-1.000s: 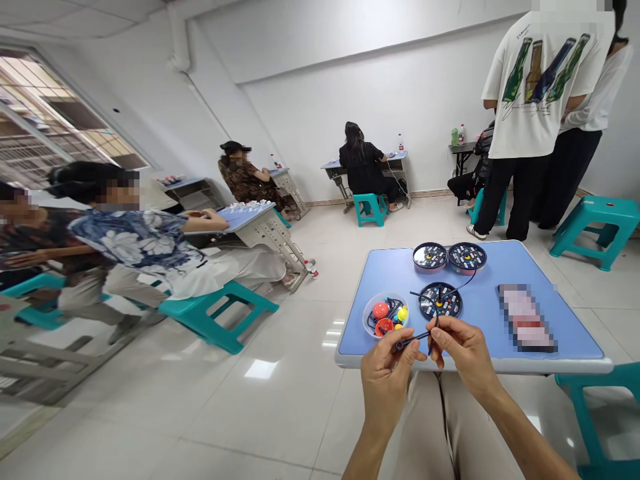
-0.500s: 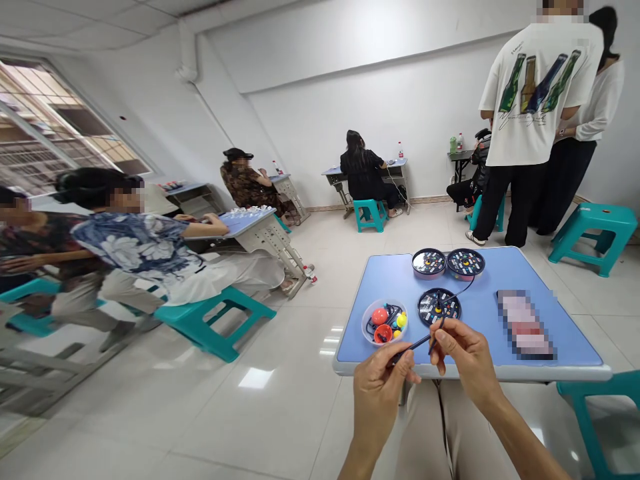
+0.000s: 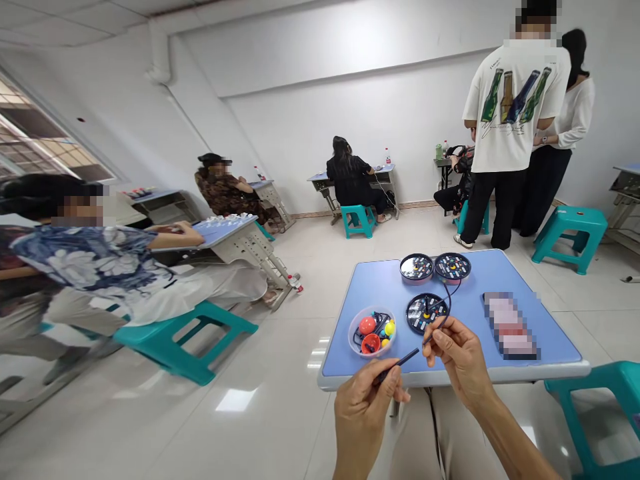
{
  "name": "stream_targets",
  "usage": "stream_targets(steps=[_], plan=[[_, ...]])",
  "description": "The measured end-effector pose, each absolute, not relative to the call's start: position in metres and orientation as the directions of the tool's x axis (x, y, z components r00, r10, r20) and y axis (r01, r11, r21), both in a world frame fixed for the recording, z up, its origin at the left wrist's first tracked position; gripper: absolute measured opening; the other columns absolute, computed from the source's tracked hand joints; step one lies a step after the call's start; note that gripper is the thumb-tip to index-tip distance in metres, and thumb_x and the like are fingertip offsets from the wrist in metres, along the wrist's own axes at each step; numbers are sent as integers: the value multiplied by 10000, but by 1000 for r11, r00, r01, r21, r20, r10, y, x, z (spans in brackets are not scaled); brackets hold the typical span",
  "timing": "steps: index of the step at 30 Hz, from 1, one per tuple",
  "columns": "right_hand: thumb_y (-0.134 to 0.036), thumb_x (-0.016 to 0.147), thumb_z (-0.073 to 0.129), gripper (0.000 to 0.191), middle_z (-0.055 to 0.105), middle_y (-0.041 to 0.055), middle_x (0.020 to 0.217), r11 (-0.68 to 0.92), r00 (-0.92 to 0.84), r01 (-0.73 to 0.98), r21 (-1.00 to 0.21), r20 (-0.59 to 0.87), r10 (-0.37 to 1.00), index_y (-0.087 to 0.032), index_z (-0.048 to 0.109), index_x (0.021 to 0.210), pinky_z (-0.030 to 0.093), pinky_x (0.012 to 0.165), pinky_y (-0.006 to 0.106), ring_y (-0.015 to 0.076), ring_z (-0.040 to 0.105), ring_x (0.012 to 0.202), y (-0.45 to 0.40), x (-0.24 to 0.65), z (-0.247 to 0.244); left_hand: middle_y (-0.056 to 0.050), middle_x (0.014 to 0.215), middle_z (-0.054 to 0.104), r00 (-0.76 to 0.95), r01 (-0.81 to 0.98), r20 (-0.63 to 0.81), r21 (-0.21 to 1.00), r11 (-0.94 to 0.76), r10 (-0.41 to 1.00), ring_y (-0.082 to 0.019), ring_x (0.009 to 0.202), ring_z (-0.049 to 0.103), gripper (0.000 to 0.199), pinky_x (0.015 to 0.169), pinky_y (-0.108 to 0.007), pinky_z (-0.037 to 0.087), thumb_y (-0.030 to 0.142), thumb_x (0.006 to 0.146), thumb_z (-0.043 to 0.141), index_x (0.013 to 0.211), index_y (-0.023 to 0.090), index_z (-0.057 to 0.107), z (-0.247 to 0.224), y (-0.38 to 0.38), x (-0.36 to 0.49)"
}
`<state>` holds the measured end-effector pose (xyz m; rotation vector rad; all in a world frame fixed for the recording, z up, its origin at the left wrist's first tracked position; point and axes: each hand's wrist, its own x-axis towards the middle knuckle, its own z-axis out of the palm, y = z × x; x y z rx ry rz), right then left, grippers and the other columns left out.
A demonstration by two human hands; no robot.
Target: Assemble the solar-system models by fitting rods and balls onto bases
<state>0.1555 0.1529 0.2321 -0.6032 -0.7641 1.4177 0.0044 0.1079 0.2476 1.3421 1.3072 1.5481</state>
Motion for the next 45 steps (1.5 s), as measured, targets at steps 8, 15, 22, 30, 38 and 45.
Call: stream_targets(steps=[8,15,22,30,38,45], plan=[[-305,794,755,167,678,23,774,56,-20,-656,-753,92,996,-169,663,825,490,484,221,115,612,564,154,157,229,27,545,656,-213,101,270,962,-254,939,-144,446,628,153,500,-259,565,326,778,708,836,189,742,251,110,9],[-326,767,773,200,680,26,762,54,-8,-675,-736,80,997,-165,657,791,480,442,212,118,610,555,154,155,230,32,532,644,-243,124,249,966,-225,938,-155,448,634,204,507,-283,595,382,772,709,828,187,732,244,111,8],[-333,744,786,222,680,22,735,65,11,-675,-735,79,997,-165,646,781,490,435,220,128,618,548,154,152,231,38,532,636,-265,168,228,968,-188,937,-160,459,637,235,529,-296,599,411,781,691,831,185,730,245,114,6],[-327,737,790,219,675,13,718,71,22,-684,-726,77,997,-163,648,765,489,433,215,125,617,547,156,152,232,37,533,638,-212,98,173,983,-155,962,-163,445,636,247,508,-301,594,412,755,712,830,179,745,245,119,4],[-316,769,767,189,680,15,719,78,10,-683,-726,97,995,-166,654,790,487,455,217,133,634,573,156,152,230,33,533,636,-199,34,151,988,-147,968,-157,452,633,217,507,-285,591,378,749,732,823,174,738,245,119,6],[-316,791,750,181,682,11,717,88,8,-657,-749,109,994,-166,649,796,486,465,220,128,629,557,155,153,228,33,534,630,-190,22,146,989,-145,971,-157,450,626,231,508,-302,592,382,754,723,842,168,734,243,121,6]])
